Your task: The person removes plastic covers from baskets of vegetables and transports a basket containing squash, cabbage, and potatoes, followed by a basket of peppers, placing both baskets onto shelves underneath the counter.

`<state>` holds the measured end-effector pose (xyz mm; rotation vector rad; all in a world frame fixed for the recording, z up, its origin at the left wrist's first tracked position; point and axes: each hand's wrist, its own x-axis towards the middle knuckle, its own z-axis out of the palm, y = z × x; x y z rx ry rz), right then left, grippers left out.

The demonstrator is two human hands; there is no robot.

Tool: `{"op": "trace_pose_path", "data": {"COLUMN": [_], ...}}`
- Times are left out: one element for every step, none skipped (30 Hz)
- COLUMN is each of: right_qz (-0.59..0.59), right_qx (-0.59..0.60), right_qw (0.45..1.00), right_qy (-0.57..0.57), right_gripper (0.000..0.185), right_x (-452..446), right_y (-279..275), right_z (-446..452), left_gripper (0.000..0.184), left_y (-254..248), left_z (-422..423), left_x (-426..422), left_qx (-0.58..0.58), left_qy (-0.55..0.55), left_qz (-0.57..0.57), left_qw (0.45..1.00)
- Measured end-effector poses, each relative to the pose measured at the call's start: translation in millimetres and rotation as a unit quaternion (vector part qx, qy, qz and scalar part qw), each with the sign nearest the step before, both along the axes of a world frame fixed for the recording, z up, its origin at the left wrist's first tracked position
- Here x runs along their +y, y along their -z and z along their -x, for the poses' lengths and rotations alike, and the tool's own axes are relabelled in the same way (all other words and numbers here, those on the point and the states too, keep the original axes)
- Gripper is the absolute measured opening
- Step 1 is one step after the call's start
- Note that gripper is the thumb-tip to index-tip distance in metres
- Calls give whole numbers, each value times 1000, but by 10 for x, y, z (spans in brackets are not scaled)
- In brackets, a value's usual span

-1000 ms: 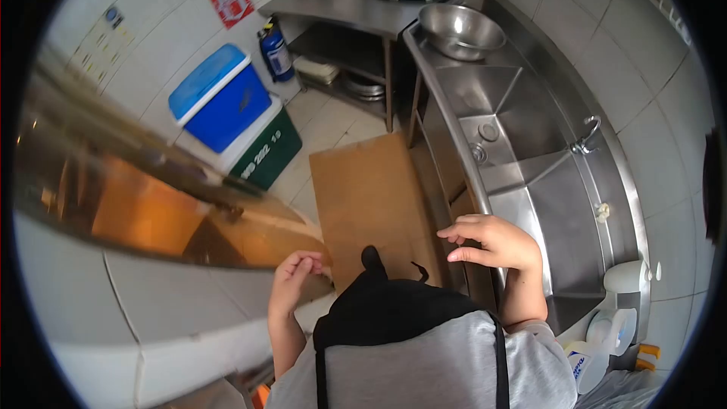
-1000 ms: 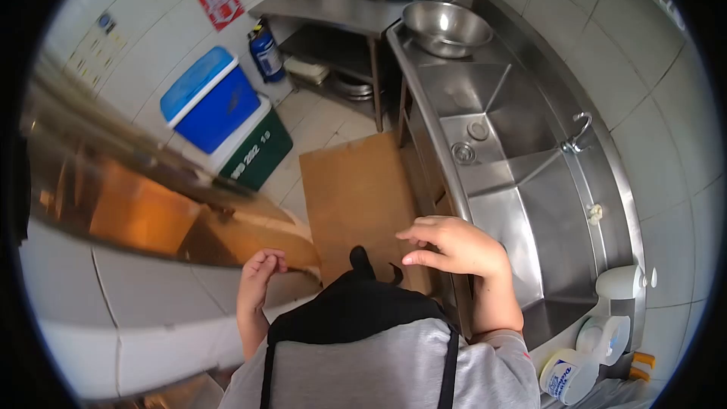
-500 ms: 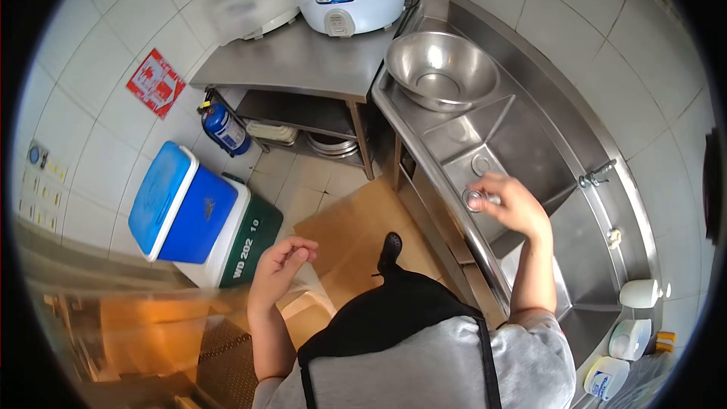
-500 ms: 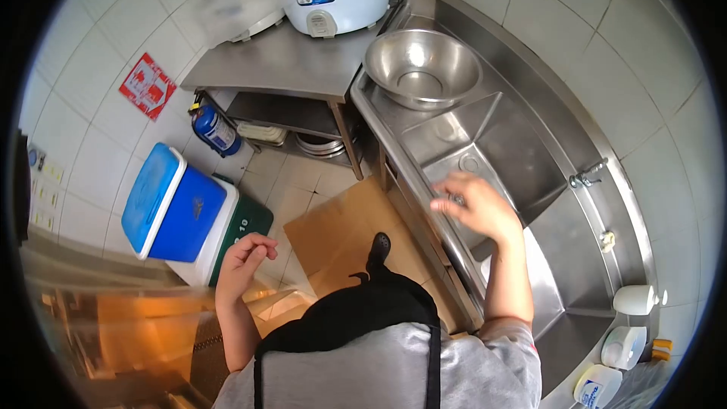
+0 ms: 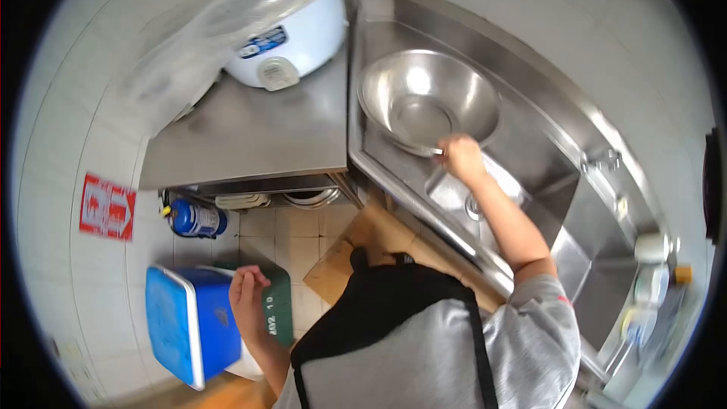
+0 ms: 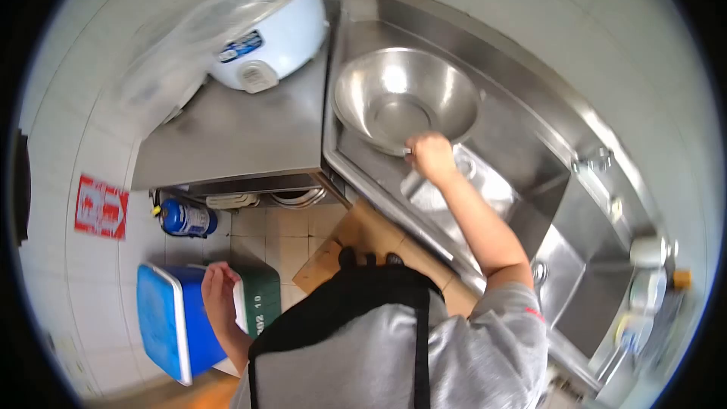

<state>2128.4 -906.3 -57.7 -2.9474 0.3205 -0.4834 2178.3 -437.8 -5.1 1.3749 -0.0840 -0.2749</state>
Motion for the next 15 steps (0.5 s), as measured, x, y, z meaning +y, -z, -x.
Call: {"op": "trace_pose_path", "data": {"right_qz": [-28,-71,-103,-234,-364,-414,-454,-465,-475,-474,-471,-453,-434,-446,-449], "right_qx": [8,-7,-28,-23,-21,-87,-155,-199,-242,-279,-316,-352,-385,-427,-453], "right_qw": [998,995,991,961,909,878,845,819,791,764,734,721,707,675,650], "right_qy": [47,64,77,142,202,224,238,272,301,338,372,389,404,403,414], "right_gripper": [21,21,22,22,22,23,24,26,28,30,33,34,35,38,41], "right_x": [58,109,93,60,25,60,73,60,44,48,49,0,4,40,121], "right_y": [-120,-249,-408,-496,-570,-739,-904,-966,-987,-986,-983,-881,-829,-807,-854], "right_z": [73,190,276,396,530,652,736,838,957,1059,1171,1319,1379,1443,1462], "left_gripper": [15,15,15,15,15,16,16,17,18,18,17,17,17,17,17], "left_y": [-14,-7,-6,-6,-4,-60,-84,-109,-145,-194,-204,-206,-195,-172,-148], "left_z": [-209,-448,-721,-961,-1150,-1325,-1475,-1608,-1720,-1774,-1838,-1893,-1927,-1945,-1959], "left_x": [-14,-47,-139,-175,-210,-310,-420,-510,-582,-671,-739,-798,-827,-827,-828], "left_qx": [-8,-1,-20,-30,-38,-37,-48,-61,-75,-76,-75,-75,-75,-75,-76], "left_qy": [29,26,51,77,100,123,147,166,182,189,207,223,239,252,264], "left_qz": [1,-3,0,-2,-6,-13,-16,-18,-20,-11,-9,-6,-3,-14,-25], "left_qw": [1000,1000,998,997,994,992,988,984,980,979,975,972,968,965,961]}}
